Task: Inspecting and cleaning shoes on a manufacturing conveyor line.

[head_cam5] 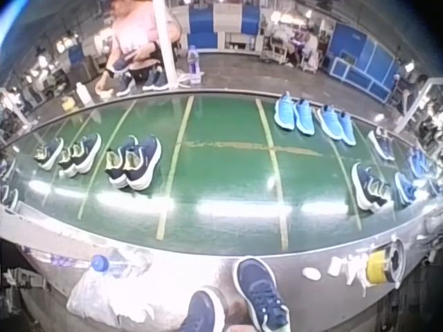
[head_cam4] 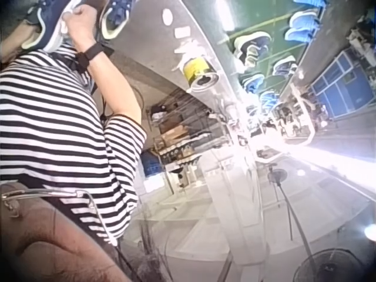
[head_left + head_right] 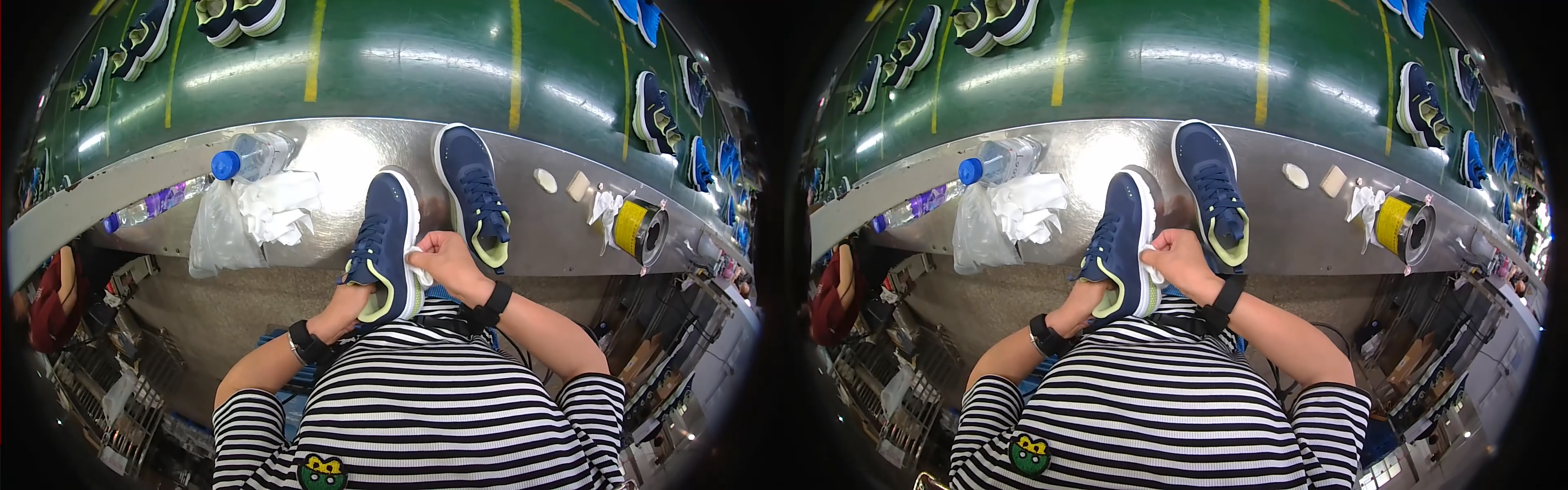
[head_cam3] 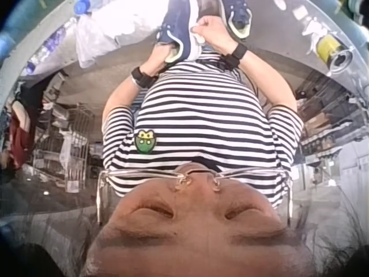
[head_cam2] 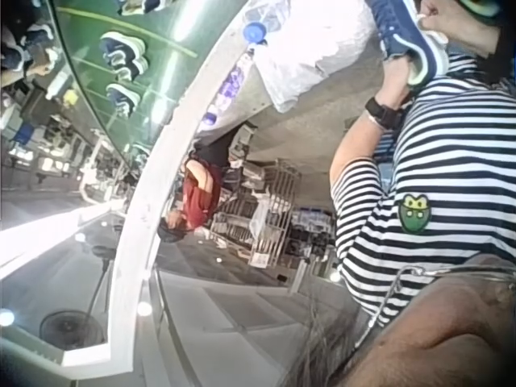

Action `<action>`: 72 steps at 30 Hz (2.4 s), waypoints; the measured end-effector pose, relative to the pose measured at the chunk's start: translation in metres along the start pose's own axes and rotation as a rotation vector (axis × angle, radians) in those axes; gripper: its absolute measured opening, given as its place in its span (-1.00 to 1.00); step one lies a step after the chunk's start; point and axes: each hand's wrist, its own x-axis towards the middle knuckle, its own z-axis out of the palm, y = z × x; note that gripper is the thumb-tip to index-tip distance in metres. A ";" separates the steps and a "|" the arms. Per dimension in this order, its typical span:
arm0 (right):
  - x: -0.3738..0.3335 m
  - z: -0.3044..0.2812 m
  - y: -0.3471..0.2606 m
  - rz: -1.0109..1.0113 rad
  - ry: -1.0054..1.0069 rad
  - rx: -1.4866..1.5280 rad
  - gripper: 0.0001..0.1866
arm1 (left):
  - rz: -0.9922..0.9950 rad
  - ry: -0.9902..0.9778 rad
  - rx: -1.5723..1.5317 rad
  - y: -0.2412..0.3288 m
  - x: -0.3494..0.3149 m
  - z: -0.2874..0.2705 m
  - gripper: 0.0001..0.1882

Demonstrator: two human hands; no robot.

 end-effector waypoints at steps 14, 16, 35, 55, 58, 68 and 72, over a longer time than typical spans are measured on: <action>0.001 -0.013 -0.010 0.120 -0.144 0.087 -0.87 | 0.019 -0.016 -0.023 -0.004 0.003 -0.004 -0.64; 0.001 -0.013 -0.007 0.140 -0.112 0.123 -0.86 | 0.033 -0.009 -0.046 0.002 0.001 -0.001 -0.64; -0.001 -0.003 0.000 0.420 -0.158 0.342 -0.89 | -0.012 0.001 -0.053 -0.008 0.007 -0.006 -0.62; 0.005 0.001 -0.010 0.390 -0.088 0.362 -0.90 | 0.015 -0.030 -0.123 -0.002 0.006 -0.006 -0.62; 0.002 -0.003 -0.012 0.442 -0.153 0.216 -0.90 | 0.024 -0.028 -0.107 -0.002 0.006 -0.006 -0.62; -0.006 0.004 -0.020 -0.086 -0.016 -0.187 -0.87 | 0.070 -0.076 -0.206 -0.014 0.018 -0.012 -0.66; -0.002 -0.002 -0.025 -0.113 -0.153 -0.303 -0.91 | 0.076 -0.065 -0.144 -0.013 0.018 -0.015 -0.66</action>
